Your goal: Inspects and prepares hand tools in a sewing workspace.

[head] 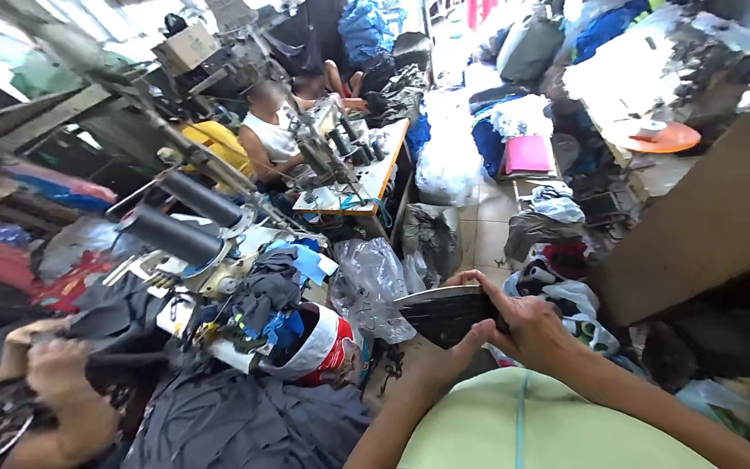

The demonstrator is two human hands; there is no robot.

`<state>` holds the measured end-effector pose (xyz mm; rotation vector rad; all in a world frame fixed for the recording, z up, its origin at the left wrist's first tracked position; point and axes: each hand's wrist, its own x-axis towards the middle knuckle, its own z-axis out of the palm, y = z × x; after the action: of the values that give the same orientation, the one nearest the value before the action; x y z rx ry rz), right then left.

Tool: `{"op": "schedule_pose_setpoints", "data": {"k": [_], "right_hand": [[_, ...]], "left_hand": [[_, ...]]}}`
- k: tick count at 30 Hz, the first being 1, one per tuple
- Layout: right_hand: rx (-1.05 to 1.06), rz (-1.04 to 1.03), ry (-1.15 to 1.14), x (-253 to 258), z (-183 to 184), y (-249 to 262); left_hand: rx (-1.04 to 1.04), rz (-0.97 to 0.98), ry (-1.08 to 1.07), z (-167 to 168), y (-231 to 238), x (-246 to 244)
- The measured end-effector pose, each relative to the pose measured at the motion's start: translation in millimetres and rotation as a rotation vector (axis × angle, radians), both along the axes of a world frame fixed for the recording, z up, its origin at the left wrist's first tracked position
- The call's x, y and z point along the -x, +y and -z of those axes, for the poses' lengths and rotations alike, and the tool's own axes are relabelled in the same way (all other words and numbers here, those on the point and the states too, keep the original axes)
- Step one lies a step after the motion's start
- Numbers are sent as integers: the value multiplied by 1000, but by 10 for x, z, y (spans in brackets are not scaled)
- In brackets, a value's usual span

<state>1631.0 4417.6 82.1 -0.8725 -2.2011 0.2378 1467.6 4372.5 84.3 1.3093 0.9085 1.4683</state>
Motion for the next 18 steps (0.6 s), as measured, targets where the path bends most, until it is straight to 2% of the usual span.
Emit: {"op": "schedule_pose_setpoints", "data": {"k": [7, 10, 18], "right_hand": [[25, -77, -22, 207, 61, -59], [124, -172, -72, 272, 4, -74], [81, -234, -107, 517, 33, -102]], "left_hand": [[-180, -107, 37, -34, -135, 103], [-117, -150, 92, -48, -205, 188], [-76, -244, 9, 46, -308, 326]]}}
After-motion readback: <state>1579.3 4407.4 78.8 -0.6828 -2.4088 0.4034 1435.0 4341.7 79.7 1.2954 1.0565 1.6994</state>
